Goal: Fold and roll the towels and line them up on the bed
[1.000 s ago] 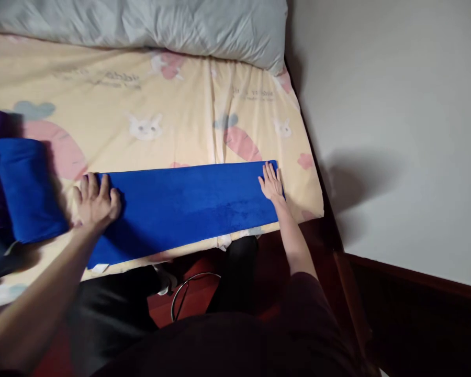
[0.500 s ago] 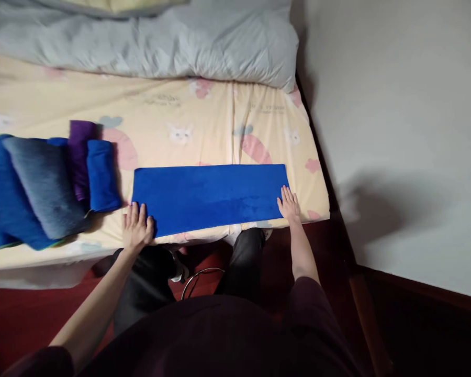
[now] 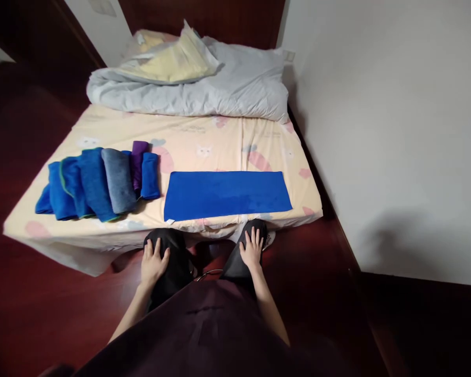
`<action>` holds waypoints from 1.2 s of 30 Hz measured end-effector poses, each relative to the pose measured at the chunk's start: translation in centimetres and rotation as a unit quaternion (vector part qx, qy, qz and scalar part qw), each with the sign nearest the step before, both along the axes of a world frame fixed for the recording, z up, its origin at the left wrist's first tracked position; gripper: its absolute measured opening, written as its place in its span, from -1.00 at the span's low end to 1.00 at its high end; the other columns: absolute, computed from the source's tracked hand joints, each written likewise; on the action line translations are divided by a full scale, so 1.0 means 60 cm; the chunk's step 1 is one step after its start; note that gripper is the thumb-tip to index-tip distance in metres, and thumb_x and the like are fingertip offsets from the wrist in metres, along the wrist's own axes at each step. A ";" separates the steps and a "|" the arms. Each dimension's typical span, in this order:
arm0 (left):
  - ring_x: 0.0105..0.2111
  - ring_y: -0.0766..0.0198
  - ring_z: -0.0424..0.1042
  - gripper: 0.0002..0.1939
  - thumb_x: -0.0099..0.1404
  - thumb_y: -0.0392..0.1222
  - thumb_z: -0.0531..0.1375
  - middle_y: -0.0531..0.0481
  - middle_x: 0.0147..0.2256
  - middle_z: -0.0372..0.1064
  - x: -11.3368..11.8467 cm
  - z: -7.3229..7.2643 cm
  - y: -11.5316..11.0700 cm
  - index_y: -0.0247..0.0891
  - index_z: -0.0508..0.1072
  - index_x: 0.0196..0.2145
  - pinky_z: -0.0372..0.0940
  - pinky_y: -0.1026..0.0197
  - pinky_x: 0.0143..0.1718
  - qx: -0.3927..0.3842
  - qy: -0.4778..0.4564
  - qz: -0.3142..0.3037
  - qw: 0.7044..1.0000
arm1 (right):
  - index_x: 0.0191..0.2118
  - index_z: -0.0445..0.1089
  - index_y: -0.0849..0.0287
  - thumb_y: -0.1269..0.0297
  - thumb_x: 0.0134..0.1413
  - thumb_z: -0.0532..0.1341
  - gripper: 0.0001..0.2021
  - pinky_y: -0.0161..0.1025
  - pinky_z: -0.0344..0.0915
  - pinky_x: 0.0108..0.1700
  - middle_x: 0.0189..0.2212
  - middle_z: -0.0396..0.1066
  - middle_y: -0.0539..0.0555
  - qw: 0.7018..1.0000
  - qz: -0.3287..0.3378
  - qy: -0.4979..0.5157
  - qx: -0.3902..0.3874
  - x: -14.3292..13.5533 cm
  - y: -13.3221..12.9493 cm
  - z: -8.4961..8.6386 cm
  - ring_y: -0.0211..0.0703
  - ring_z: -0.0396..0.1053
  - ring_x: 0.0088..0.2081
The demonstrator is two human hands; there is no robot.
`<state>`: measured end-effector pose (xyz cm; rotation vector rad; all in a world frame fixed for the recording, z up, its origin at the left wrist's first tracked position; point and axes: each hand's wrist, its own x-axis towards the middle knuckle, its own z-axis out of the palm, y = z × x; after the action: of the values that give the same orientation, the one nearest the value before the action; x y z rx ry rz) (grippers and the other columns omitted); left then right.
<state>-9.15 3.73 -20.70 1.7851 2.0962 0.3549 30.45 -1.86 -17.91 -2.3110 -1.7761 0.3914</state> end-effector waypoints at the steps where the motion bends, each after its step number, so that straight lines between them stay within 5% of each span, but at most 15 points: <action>1: 0.52 -0.24 -0.19 -0.24 0.51 0.10 -0.02 -0.38 0.52 -0.28 0.001 0.003 0.001 -0.41 0.10 0.49 -0.07 -0.22 0.47 -0.004 -0.002 0.005 1.000 | 0.47 0.20 0.13 0.15 0.39 0.12 -0.40 0.40 -0.17 0.47 0.57 -0.25 0.17 1.000 0.005 -0.007 -0.011 -0.009 -0.006 0.003 0.27 -0.35 0.57; 9: 0.52 -0.21 -0.18 -0.24 0.50 0.09 0.00 -0.37 0.52 -0.25 -0.015 0.014 0.002 -0.41 0.09 0.49 -0.10 -0.17 0.49 -0.006 -0.020 0.009 1.000 | 0.43 0.26 0.11 0.14 0.40 0.13 -0.44 0.36 -0.22 0.50 0.56 -0.21 0.13 1.000 0.024 -0.001 -0.009 -0.007 0.000 0.024 0.22 -0.36 0.57; 15: 0.51 -0.23 -0.14 -0.22 0.48 0.15 -0.02 -0.36 0.52 -0.21 -0.016 0.008 -0.003 -0.40 0.13 0.48 -0.05 -0.20 0.48 0.017 -0.039 0.020 0.999 | 0.06 0.59 0.14 0.25 0.32 0.15 -0.67 0.23 -0.07 0.49 0.33 0.36 0.19 0.971 -0.098 0.196 0.095 -0.005 0.025 0.029 0.15 0.02 0.50; 18: 0.50 -0.26 -0.11 -0.21 0.47 0.14 0.00 -0.40 0.51 -0.18 -0.012 0.008 0.002 -0.42 0.16 0.47 -0.02 -0.23 0.46 0.022 -0.050 0.017 0.998 | -0.05 0.60 0.16 0.15 0.27 0.21 -0.71 0.09 0.22 0.38 0.09 0.57 0.24 0.892 -0.172 0.398 0.130 -0.018 0.062 0.041 0.11 0.40 0.27; 23: 0.50 -0.26 -0.13 -0.22 0.47 0.13 -0.01 -0.42 0.50 -0.19 -0.008 0.012 0.006 -0.43 0.15 0.47 -0.03 -0.22 0.46 0.012 -0.048 0.015 0.999 | -0.11 0.49 0.18 0.24 0.11 0.35 -0.76 -0.04 0.50 0.07 -0.13 0.65 0.19 0.637 -0.256 0.721 0.097 -0.067 0.141 0.043 -0.04 0.62 -0.16; 25: 0.51 -0.23 -0.14 -0.22 0.48 0.12 -0.01 -0.41 0.51 -0.20 -0.007 0.014 0.006 -0.42 0.14 0.47 -0.03 -0.20 0.47 0.004 -0.042 0.014 0.999 | -0.21 0.44 0.15 0.31 0.13 0.33 -0.88 -0.08 0.51 0.05 -0.18 0.65 0.16 0.576 -0.283 0.763 0.076 -0.082 0.171 0.037 -0.09 0.62 -0.20; 36: 0.49 -0.24 -0.08 -0.28 0.45 0.01 0.04 -0.44 0.48 -0.10 0.004 0.020 0.014 -0.48 0.21 0.42 0.00 -0.20 0.46 0.014 -0.005 0.014 1.000 | -0.23 0.33 0.08 0.24 0.28 0.24 -0.92 -0.16 0.52 0.02 -0.16 0.64 0.12 0.535 -0.360 0.759 0.095 -0.089 0.248 -0.002 -0.17 0.60 -0.16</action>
<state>-8.94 4.58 -19.49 1.7687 2.1215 0.4018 25.08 13.04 -18.01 -1.1996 0.0539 1.3060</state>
